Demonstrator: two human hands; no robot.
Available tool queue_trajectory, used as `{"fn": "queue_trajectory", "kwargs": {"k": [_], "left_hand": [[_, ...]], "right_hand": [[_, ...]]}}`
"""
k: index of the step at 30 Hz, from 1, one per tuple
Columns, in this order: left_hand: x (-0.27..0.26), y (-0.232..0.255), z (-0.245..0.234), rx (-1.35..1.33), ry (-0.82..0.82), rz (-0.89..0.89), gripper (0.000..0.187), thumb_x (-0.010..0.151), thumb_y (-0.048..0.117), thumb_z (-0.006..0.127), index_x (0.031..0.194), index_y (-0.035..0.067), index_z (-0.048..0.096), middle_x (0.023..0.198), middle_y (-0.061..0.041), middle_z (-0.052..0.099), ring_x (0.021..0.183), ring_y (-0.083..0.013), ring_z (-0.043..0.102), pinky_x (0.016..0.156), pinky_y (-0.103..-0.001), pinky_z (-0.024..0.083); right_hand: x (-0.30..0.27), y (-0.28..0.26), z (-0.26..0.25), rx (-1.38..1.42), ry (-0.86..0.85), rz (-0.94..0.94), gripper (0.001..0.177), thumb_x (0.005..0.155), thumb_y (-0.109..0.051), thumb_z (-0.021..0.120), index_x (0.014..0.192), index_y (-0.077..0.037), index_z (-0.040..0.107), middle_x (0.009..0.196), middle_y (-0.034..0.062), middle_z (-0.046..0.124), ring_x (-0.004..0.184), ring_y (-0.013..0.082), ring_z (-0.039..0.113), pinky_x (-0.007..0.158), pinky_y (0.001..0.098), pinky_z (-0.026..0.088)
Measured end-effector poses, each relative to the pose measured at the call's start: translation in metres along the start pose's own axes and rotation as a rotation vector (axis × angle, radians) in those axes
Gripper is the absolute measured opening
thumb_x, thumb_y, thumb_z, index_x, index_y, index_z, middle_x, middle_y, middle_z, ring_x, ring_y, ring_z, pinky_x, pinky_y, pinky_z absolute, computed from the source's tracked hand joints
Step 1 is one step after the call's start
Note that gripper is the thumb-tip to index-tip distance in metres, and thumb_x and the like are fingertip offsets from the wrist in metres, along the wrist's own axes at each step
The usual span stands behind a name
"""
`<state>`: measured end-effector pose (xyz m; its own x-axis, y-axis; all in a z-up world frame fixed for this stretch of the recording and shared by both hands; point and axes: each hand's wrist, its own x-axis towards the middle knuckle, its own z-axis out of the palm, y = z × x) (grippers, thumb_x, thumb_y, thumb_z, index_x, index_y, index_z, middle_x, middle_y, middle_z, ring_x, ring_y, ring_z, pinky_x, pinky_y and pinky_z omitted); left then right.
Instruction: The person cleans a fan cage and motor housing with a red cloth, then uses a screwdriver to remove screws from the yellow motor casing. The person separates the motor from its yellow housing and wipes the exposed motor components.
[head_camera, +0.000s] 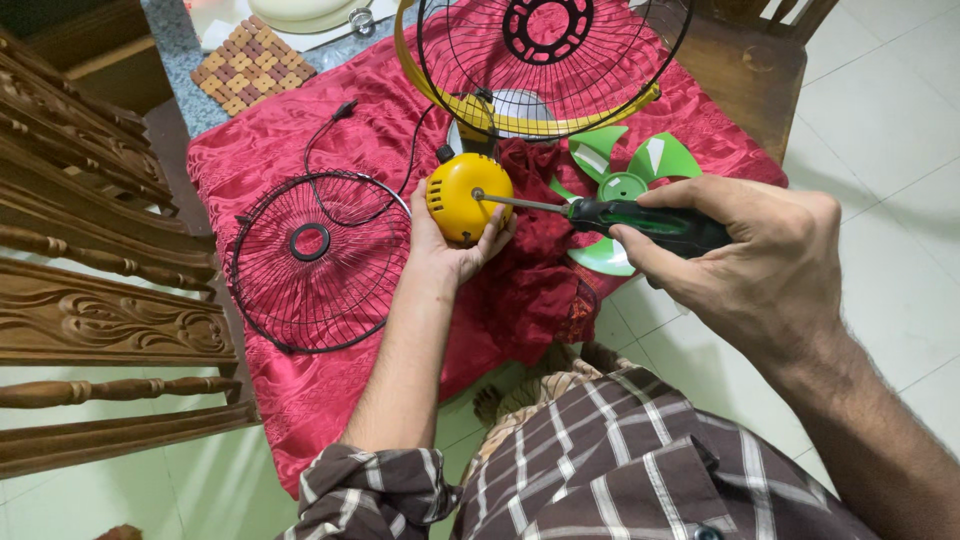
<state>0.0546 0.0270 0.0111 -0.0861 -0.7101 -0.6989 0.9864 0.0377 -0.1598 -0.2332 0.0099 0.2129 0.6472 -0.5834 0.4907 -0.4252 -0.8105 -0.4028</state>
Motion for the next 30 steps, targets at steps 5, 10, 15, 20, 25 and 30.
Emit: {"fn": "queue_trajectory", "kwargs": {"k": [5,10,15,20,25,30], "left_hand": [[-0.0002,-0.001,0.0009,0.007,0.0,0.014,0.095,0.067,0.073,0.075,0.141,0.017,0.054,0.137,-0.03,0.045,0.117,-0.0489,0.049,0.071,-0.049,0.067],[-0.0017,-0.0022,0.0,0.016,0.002,0.028,0.095,0.068,0.072,0.075,0.142,0.017,0.053,0.139,-0.029,0.044,0.119,-0.0497,0.048,0.072,-0.049,0.067],[-0.0015,-0.0038,-0.0005,0.007,-0.006,0.016,0.093,0.067,0.068,0.078,0.141,0.017,0.055,0.139,-0.027,0.045,0.119,-0.0481,0.048,0.073,-0.05,0.068],[0.0001,-0.0034,0.0007,-0.005,0.017,0.019,0.095,0.066,0.069,0.078,0.141,0.016,0.055,0.139,-0.027,0.045,0.119,-0.0488,0.048,0.073,-0.051,0.067],[0.0009,-0.0024,-0.0001,-0.014,0.017,0.013,0.097,0.066,0.07,0.078,0.142,0.015,0.054,0.139,-0.028,0.045,0.12,-0.0489,0.048,0.074,-0.051,0.067],[0.0008,-0.0025,-0.0005,-0.018,0.005,0.009,0.097,0.066,0.07,0.078,0.142,0.015,0.054,0.139,-0.028,0.045,0.118,-0.0489,0.049,0.074,-0.051,0.067]], "right_hand": [[-0.0008,-0.0008,0.001,-0.001,0.032,-0.04,0.022,0.092,-0.018,0.084,0.103,0.0,0.078,0.088,0.0101,0.077,0.072,0.0145,0.075,0.056,0.0244,0.059],[-0.0014,-0.0025,0.0001,0.01,0.033,-0.031,0.021,0.093,-0.017,0.083,0.104,0.0,0.077,0.088,0.0106,0.077,0.07,0.014,0.075,0.054,0.0241,0.058],[-0.0014,-0.0008,-0.0008,0.047,-0.008,0.068,0.022,0.094,-0.015,0.082,0.107,0.002,0.077,0.08,0.0106,0.076,0.061,0.0124,0.073,0.049,0.0233,0.053],[-0.0024,0.0004,-0.0007,0.058,-0.012,0.078,0.021,0.094,-0.015,0.081,0.107,0.002,0.076,0.08,0.0104,0.076,0.062,0.0125,0.074,0.049,0.023,0.053],[-0.0032,0.0009,0.0011,0.03,0.008,0.05,0.021,0.093,-0.015,0.083,0.105,0.001,0.077,0.081,0.0107,0.077,0.062,0.0133,0.073,0.046,0.0218,0.055],[-0.0049,0.0029,0.0014,0.01,0.003,0.027,0.021,0.093,-0.018,0.083,0.104,0.0,0.078,0.082,0.0095,0.077,0.064,0.0131,0.073,0.047,0.0224,0.055]]}}
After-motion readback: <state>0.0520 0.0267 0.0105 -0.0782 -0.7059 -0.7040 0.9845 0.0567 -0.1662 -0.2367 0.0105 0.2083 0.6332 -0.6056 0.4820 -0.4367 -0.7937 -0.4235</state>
